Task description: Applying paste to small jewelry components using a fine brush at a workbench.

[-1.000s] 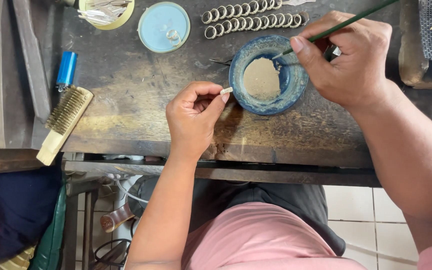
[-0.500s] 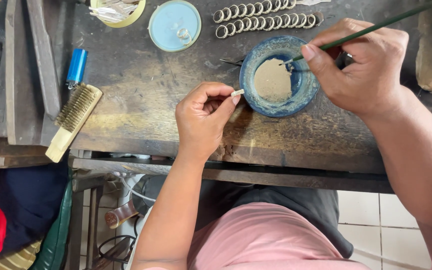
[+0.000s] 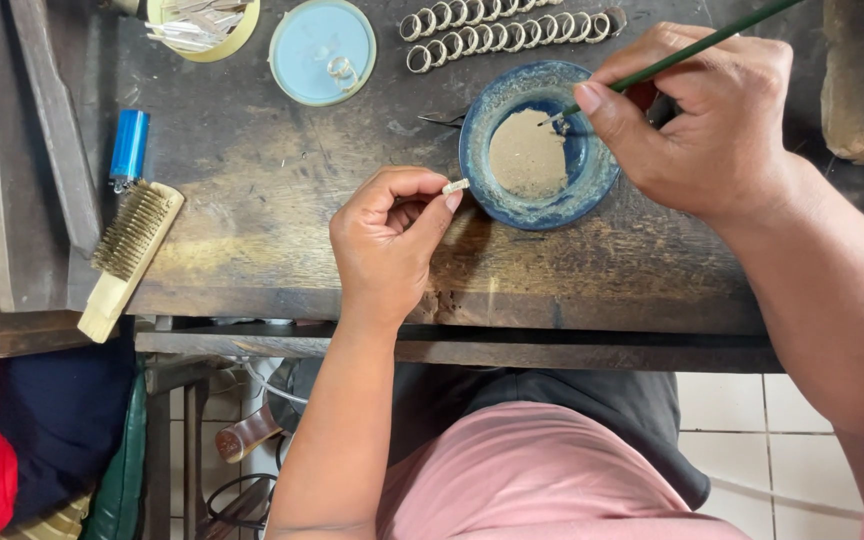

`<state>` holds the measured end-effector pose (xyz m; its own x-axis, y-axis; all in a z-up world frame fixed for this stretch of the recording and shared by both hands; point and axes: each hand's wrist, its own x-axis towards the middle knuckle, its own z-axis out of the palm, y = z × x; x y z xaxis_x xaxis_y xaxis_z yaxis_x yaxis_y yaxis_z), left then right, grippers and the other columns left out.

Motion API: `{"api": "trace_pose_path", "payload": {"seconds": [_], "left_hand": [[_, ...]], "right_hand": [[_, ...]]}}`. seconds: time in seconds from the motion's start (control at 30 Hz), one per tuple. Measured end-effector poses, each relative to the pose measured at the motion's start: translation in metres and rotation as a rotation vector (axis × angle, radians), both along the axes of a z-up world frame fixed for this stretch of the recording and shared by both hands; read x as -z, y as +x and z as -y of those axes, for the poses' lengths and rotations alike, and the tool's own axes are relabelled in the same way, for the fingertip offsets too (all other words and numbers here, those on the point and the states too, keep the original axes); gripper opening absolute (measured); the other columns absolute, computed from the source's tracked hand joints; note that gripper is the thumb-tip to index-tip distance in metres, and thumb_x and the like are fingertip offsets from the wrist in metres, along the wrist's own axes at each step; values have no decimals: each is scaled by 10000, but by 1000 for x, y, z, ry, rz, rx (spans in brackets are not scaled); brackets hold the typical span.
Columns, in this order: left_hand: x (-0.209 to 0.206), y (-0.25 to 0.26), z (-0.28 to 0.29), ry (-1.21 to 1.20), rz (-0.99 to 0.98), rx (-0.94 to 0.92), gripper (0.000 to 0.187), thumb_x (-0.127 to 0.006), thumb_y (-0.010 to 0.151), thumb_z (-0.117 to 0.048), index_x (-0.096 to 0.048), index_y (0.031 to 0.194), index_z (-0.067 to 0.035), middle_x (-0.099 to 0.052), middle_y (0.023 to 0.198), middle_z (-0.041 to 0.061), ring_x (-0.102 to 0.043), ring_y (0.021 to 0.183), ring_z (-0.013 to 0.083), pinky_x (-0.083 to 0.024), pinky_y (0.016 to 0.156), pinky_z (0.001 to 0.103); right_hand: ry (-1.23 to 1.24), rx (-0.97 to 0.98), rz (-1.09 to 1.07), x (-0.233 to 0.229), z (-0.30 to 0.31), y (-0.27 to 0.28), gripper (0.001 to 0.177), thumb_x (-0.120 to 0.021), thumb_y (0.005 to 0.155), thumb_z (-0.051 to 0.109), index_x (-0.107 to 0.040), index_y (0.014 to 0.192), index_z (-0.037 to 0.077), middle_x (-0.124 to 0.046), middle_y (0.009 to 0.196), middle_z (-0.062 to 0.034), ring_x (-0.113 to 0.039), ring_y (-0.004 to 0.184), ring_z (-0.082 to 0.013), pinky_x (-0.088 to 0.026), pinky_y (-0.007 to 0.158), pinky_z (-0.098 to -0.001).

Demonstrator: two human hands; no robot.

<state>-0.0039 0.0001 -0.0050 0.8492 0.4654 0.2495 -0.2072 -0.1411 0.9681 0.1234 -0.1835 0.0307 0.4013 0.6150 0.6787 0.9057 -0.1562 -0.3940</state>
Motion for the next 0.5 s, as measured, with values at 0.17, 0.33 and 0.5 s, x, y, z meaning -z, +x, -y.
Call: {"api": "trace_pose_path", "payload": {"seconds": [0.17,0.33,0.5], "left_hand": [[2,0,0,3,5,-4,100,-654,743,30,-602,793,-39,-589,783,64,-558,709,99,-469,624,178],[2,0,0,-17,5,5,97,-649,746,35,-605,801,-32,-590,792,71,-564,715,104,-479,623,180],[0,0,0,-10,-5,-2,100,-655,741,26,-607,795,-43,-589,786,60,-555,702,92,-465,613,171]], "right_hand": [[-10,12,13,2,2,1,150,-671,973,-13,-648,843,-84,-634,837,-170,-617,769,-275,-455,677,-335],[-32,38,23,3,2,1,142,-684,976,-24,-654,843,-66,-640,840,-145,-609,758,-255,-436,673,-317],[-49,50,12,2,2,0,146,-680,982,-22,-653,843,-55,-637,834,-133,-599,741,-241,-428,678,-306]]}}
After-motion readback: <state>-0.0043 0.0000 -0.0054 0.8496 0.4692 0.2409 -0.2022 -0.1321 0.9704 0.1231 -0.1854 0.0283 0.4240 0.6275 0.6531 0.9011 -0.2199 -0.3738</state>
